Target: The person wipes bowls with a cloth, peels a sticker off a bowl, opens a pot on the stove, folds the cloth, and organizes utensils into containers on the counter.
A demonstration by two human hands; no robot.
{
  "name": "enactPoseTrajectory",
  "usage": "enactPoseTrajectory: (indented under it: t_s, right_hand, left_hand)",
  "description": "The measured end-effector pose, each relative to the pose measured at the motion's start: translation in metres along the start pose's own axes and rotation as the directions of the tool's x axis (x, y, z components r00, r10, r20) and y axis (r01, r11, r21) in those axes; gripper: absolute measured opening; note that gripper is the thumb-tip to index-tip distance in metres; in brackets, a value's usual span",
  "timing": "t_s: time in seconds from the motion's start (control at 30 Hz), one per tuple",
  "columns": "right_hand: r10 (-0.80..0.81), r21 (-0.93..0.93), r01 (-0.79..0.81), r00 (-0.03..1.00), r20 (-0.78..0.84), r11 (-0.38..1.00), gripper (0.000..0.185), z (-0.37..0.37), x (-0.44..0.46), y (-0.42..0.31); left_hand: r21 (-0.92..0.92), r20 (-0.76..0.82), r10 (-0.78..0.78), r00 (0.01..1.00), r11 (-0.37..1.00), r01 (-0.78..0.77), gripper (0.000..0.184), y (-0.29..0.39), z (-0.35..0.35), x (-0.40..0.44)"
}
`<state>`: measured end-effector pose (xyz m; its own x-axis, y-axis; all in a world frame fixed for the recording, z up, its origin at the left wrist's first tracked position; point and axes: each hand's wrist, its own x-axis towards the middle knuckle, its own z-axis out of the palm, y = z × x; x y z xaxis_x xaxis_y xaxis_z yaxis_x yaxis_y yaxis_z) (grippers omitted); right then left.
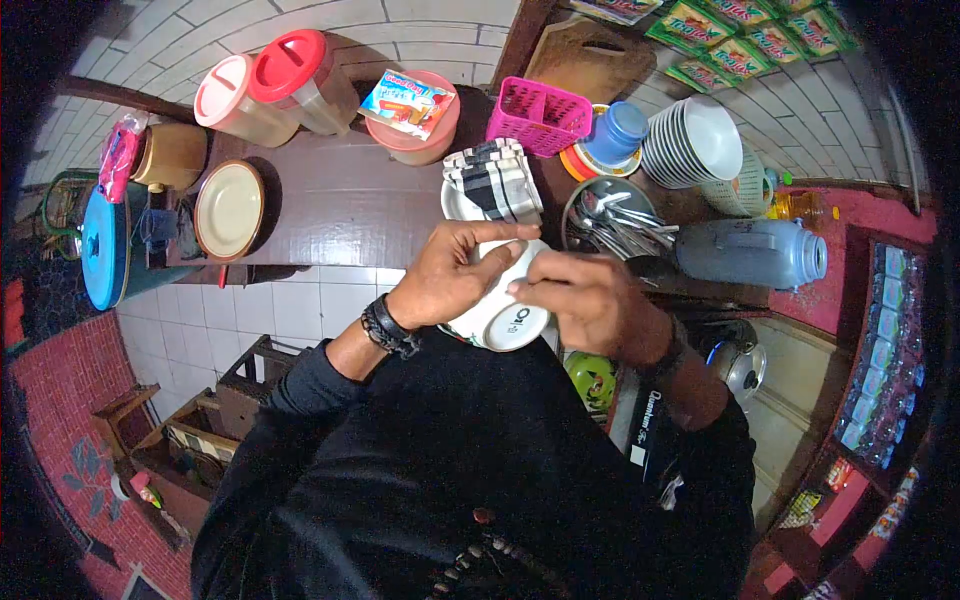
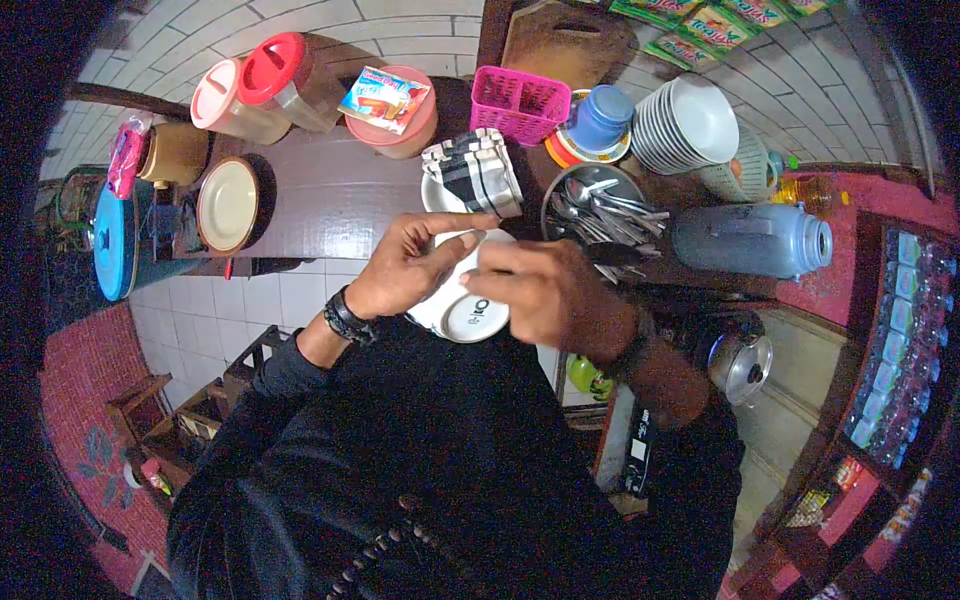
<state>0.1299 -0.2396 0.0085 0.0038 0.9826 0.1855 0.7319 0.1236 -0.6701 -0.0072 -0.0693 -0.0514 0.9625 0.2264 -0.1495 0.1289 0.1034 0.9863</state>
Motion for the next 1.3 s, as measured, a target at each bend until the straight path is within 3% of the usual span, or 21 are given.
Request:
enactPoseTrajectory:
  t_s: [0.03, 0.07, 0.13, 0.17, 0.2, 0.3, 0.47, 0.53, 0.8, 0.87, 1.03, 1.17, 1.3]
  right_hand:
    - [-0.026, -0.045, 0.027, 1.0, 0.015, 0.999, 0.034, 0.001, 0.0, -0.004]
    - [-0.026, -0.045, 0.027, 1.0, 0.013, 0.999, 0.034, -0.001, 0.001, -0.002]
    - [-0.015, -0.03, 0.016, 1.0, 0.023, 0.999, 0.033, -0.008, 0.003, 0.004]
    - [0.012, -0.043, -0.011, 1.0, 0.01, 0.999, 0.031, -0.01, 0.005, 0.004]
    - [0.015, -0.042, -0.014, 1.0, 0.01, 0.999, 0.031, -0.008, 0.005, 0.003]
    - [-0.076, -0.056, 0.079, 0.995, 0.067, 0.995, 0.029, -0.004, 0.006, 0.002]
    - [-0.079, -0.037, 0.082, 0.994, 0.074, 0.996, 0.028, -0.016, 0.014, 0.012]
    - [-0.197, -0.019, 0.197, 0.98, 0.006, 0.98, 0.025, -0.008, 0.019, 0.014]
    - [-0.143, -0.008, 0.144, 0.987, 0.068, 0.99, 0.028, -0.014, 0.016, 0.016]
    - [-0.137, 0.053, 0.14, 0.989, -0.06, 0.989, 0.036, -0.003, 0.018, 0.01]
    - [0.005, 0.186, -0.01, 1.0, 0.03, 0.982, 0.031, -0.008, 0.009, 0.006]
    - [0.031, 0.203, -0.024, 0.999, -0.032, 0.979, 0.033, -0.005, 0.001, 0.02]
    - [0.04, 0.203, -0.022, 0.995, -0.086, 0.979, 0.03, -0.006, 0.006, 0.014]
  left_hand:
    - [0.065, -0.01, 0.164, 0.986, 0.985, -0.163, 0.028, -0.011, 0.002, 0.002]
    - [0.067, -0.009, 0.164, 0.986, 0.984, -0.163, 0.028, -0.008, 0.001, 0.002]
    - [-0.02, 0.025, -0.009, 1.0, 1.0, 0.009, 0.028, 0.003, 0.0, 0.003]
    - [-0.033, 0.061, -0.233, 0.97, 0.971, 0.235, 0.028, 0.023, -0.005, 0.002]
    - [-0.034, 0.063, -0.235, 0.97, 0.971, 0.238, 0.028, 0.017, -0.005, 0.003]
    - [0.004, 0.112, -0.018, 0.994, 1.0, 0.017, 0.029, 0.001, -0.002, 0.006]
    - [-0.041, 0.113, -0.044, 0.993, 0.998, 0.049, 0.03, 0.004, -0.006, 0.009]
    - [-0.059, 0.162, -0.066, 0.985, 0.995, 0.076, 0.031, 0.006, -0.007, 0.009]
    - [-0.093, 0.115, -0.042, 0.992, 0.994, 0.053, 0.029, 0.006, -0.01, 0.007]
    - [-0.095, 0.121, -0.068, 0.99, 0.992, 0.079, 0.03, 0.004, -0.011, 0.006]
    - [-0.042, 0.106, 0.004, 0.994, 0.999, 0.001, 0.029, 0.006, -0.009, 0.004]
    - [-0.172, 0.08, -0.12, 0.989, 0.976, 0.132, 0.027, 0.01, -0.013, 0.003]
    - [-0.163, 0.079, -0.101, 0.992, 0.98, 0.113, 0.027, 0.006, -0.013, 0.005]
